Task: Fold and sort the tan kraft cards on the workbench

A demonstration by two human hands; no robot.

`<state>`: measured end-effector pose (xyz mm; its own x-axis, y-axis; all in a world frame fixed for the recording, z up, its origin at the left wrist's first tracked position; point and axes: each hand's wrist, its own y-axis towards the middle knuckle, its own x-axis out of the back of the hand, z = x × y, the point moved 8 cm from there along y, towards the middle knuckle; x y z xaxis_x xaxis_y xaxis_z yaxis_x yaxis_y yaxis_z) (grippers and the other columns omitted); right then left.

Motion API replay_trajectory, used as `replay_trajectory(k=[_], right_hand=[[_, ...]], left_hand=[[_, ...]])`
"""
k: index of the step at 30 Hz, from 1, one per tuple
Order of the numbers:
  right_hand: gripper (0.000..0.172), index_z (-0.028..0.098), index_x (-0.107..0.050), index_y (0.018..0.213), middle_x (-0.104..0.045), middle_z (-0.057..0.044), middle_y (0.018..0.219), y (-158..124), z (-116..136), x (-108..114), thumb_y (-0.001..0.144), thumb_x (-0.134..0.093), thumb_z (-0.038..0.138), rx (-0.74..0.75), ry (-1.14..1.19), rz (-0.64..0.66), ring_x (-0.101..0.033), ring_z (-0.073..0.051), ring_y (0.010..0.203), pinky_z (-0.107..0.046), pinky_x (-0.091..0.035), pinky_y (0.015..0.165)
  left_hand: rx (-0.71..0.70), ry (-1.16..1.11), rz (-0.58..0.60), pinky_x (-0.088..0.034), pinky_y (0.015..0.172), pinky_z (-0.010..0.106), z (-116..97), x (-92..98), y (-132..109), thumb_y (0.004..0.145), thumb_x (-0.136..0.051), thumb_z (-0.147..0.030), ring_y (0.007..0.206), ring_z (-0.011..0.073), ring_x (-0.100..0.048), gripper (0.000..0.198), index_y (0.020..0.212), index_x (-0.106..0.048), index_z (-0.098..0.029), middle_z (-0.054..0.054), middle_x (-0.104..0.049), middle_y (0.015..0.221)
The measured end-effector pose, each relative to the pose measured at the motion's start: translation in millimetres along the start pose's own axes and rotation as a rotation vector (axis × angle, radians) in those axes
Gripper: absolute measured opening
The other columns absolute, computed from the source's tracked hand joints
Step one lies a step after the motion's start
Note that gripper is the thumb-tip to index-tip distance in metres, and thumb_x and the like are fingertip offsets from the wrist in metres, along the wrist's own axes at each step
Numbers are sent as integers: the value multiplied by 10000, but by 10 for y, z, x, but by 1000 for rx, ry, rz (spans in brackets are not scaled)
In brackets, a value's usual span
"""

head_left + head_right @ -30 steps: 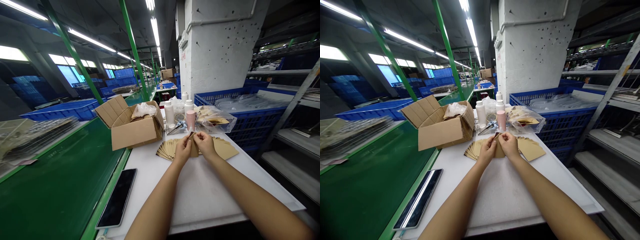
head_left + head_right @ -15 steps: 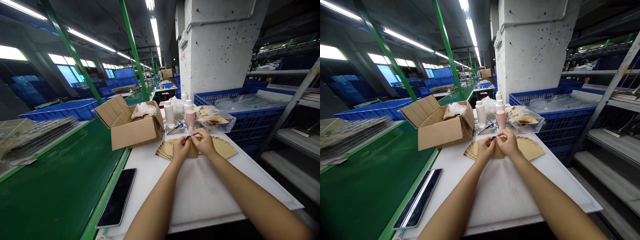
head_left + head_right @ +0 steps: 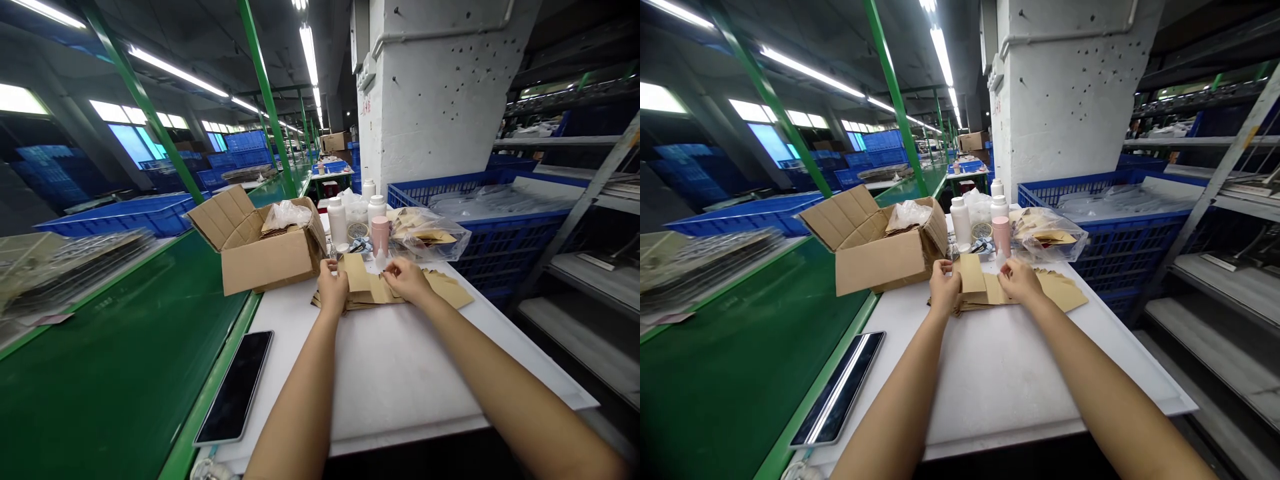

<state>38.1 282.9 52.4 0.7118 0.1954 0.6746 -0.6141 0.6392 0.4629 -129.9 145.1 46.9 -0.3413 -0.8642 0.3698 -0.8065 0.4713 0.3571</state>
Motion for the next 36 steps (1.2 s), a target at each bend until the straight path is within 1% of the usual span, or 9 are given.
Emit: replay_trajectory(k=[2,4,7,15,23,27,29,32,36], right_hand=[[167,189,-531,755,-577,-35,843,-62,60,-146,684,-566,336,57,-94,185,-521,-164,784,-282,-385,687],[289,194,-503,783,-570,-34,890,-134,76,-244,609,-648,374,72,-173,313,-519,-177,815,-282,-375,678],[365,192,-472,759,-560,-32,890,-187,52,-292,544,-700,378,68,-267,380,-515,-185,823,-280,-355,665],[53,177,-475,653,-559,-24,756,-172,-8,-304,644,-527,174,100,-227,382,-493,-125,671,-242,-322,585],[102,176,-517,583,-580,-30,629,-91,-96,-128,671,-532,224,-84,-288,268,-481,-125,565,-254,-261,510],[99,179,-538,581,-602,-44,627,-85,-53,-77,664,-522,230,-80,-359,245,-503,-147,587,-272,-256,529],[94,185,-544,584,-616,-44,638,-87,-23,-69,661,-508,226,-63,-388,247,-518,-161,613,-279,-270,557],[100,189,-554,594,-631,-46,653,-89,-5,-63,666,-496,228,-54,-406,249,-532,-170,636,-285,-287,588],[112,182,-567,601,-637,-60,670,-96,1,-79,676,-510,242,-41,-410,255,-543,-176,657,-291,-303,608]], left_hand=[[-12,72,24,-435,715,276,-10,17,17,706,-466,-160,747,159,-584,179,841,-579,-191,33,-648,851],[-7,93,60,-439,760,297,-10,-16,9,705,-463,-164,791,181,-591,163,751,-617,-188,42,-655,823],[8,96,104,-444,791,318,-3,-103,-21,700,-469,-167,830,203,-597,216,789,-665,-185,57,-668,839],[15,35,268,-436,878,347,18,-382,-105,656,-508,-155,954,244,-596,362,973,-681,-169,92,-673,1006],[20,-9,422,-455,849,340,38,-605,-238,630,-495,-128,974,261,-602,472,1077,-648,-118,140,-645,1099],[-32,34,462,-442,877,355,-50,-643,-295,651,-485,-146,987,261,-595,428,1037,-669,-164,114,-656,1081],[-56,77,453,-386,956,409,-96,-646,-314,644,-500,-153,1077,291,-545,417,1024,-672,-172,123,-646,1095],[-85,138,454,-209,1066,507,-149,-676,-349,632,-514,-148,1225,330,-420,393,989,-675,-168,147,-617,1138],[-139,165,552,19,1102,538,-207,-783,-442,646,-507,-142,1320,303,-312,307,901,-667,-204,105,-608,1177]])
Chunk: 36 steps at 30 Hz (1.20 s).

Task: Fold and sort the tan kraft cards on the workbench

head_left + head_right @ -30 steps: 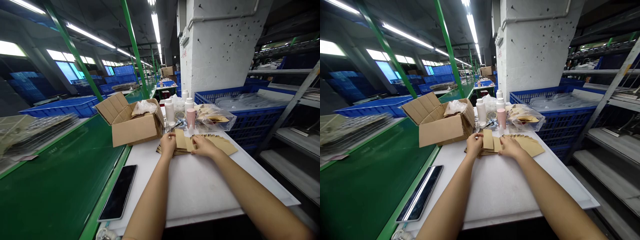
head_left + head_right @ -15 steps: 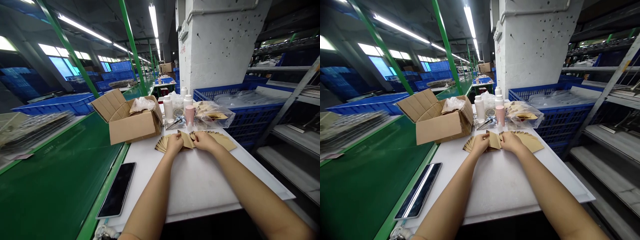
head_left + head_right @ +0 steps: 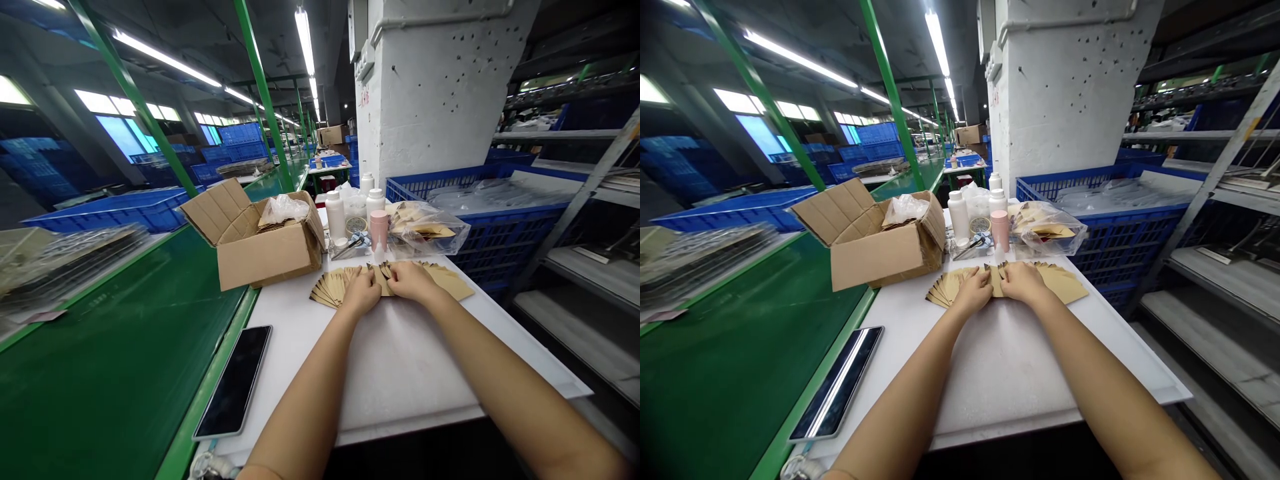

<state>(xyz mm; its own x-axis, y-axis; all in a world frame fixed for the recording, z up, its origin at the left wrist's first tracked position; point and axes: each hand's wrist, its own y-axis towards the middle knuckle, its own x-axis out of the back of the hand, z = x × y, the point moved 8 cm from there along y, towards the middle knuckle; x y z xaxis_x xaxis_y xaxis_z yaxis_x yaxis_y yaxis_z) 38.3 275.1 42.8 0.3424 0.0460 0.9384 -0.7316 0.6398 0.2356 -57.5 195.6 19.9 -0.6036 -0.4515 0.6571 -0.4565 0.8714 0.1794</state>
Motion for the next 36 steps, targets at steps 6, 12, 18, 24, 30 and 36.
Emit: replay_trajectory(k=[6,12,18,24,30,36], right_hand=[[97,190,-567,588,-637,-65,665,-29,67,-28,659,-508,222,37,-4,28,-556,-193,676,-302,-327,630],[73,191,-567,573,-611,-43,621,-44,72,-64,638,-545,214,60,15,62,-537,-171,639,-297,-332,632],[168,184,-579,697,-621,-62,805,-58,198,-9,710,-545,348,134,45,-44,-547,-187,759,-306,-369,698],[343,179,-570,1001,-590,-96,1059,-108,505,-176,718,-607,371,311,157,-20,-495,-219,1051,-333,-360,896],[206,183,-606,807,-611,-80,908,-87,513,-279,772,-532,373,284,107,29,-534,-199,911,-322,-364,828],[218,186,-584,725,-637,-56,768,-77,507,-190,817,-402,262,233,145,-57,-549,-175,766,-299,-360,738]], left_hand=[[-61,135,105,129,1077,545,-43,-132,-55,712,-469,-214,1388,294,-136,512,1221,-511,-177,120,-435,1372],[-67,160,132,211,1034,548,-41,-190,-96,732,-480,-254,1381,312,-151,530,1260,-482,-208,93,-410,1395],[-37,40,-248,-53,1108,534,-24,296,-57,713,-414,-129,1134,266,-499,383,1027,-621,-199,92,-629,1097],[104,-572,-434,-451,871,307,338,467,36,677,-386,-109,989,174,-560,333,951,-566,-165,71,-603,1009],[223,-647,-374,-477,691,257,436,271,99,793,-396,-274,875,163,-591,245,957,-547,-171,75,-606,935],[235,-603,-424,-459,796,280,464,269,96,826,-420,-343,954,168,-562,235,928,-535,-165,87,-600,981]])
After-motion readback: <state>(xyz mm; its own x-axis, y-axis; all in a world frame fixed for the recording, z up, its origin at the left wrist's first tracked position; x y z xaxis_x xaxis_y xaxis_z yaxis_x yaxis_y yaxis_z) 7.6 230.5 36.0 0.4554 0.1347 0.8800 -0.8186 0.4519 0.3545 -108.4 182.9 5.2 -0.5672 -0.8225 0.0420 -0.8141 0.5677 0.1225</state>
